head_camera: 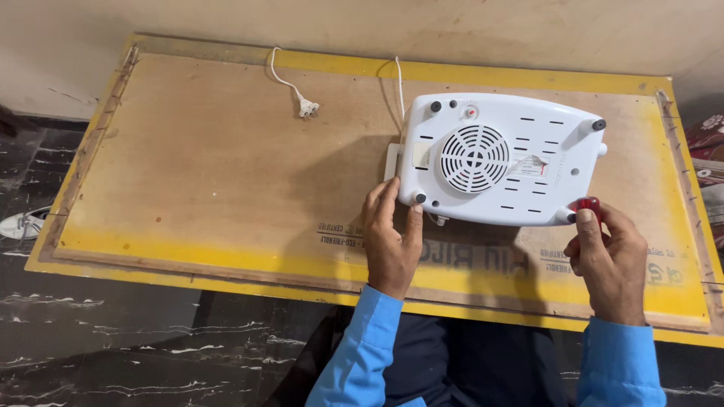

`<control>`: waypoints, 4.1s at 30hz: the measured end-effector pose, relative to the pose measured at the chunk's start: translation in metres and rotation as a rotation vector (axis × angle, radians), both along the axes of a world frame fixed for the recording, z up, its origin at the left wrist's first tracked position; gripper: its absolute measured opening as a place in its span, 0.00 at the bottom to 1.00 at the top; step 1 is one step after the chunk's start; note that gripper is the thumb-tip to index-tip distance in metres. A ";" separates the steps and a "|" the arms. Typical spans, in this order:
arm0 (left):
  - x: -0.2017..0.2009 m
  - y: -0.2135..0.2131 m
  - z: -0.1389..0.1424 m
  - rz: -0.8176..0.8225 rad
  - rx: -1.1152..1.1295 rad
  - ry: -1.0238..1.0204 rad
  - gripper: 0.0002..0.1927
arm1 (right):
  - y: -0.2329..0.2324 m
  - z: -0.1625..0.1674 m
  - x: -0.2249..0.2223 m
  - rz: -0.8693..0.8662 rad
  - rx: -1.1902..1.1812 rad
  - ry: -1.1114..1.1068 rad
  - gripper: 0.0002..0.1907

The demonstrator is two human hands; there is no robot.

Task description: The person uses a red-handled screwdriver to unscrew screws from the base of a small white electric appliance, then flips the appliance over and works on the exposed top coupling and parts by hand, manipulating the central component.

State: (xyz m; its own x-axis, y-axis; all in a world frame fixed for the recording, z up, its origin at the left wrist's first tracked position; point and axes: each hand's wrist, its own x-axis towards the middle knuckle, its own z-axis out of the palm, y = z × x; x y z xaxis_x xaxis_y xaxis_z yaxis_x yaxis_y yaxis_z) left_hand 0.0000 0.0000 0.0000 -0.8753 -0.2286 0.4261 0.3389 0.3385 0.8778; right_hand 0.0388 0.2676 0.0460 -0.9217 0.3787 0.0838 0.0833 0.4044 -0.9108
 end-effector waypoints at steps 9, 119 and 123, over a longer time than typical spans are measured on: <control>0.005 -0.004 0.008 0.000 0.002 0.012 0.24 | -0.007 0.008 0.004 -0.002 0.044 -0.021 0.18; -0.061 0.003 -0.003 -0.447 0.302 -0.316 0.58 | -0.056 0.107 -0.037 0.240 0.014 0.471 0.19; -0.060 0.007 -0.007 -0.473 0.383 -0.330 0.60 | -0.055 0.105 -0.036 0.204 0.060 0.430 0.21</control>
State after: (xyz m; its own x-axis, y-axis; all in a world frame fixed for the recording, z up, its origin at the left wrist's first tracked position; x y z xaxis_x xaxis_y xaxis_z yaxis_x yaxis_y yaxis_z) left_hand -0.0598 0.0073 -0.0071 -0.9881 0.1280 0.0858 0.0685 -0.1343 0.9886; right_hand 0.0024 0.2130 0.1506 -0.8538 0.1763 0.4898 -0.3823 0.4263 -0.8198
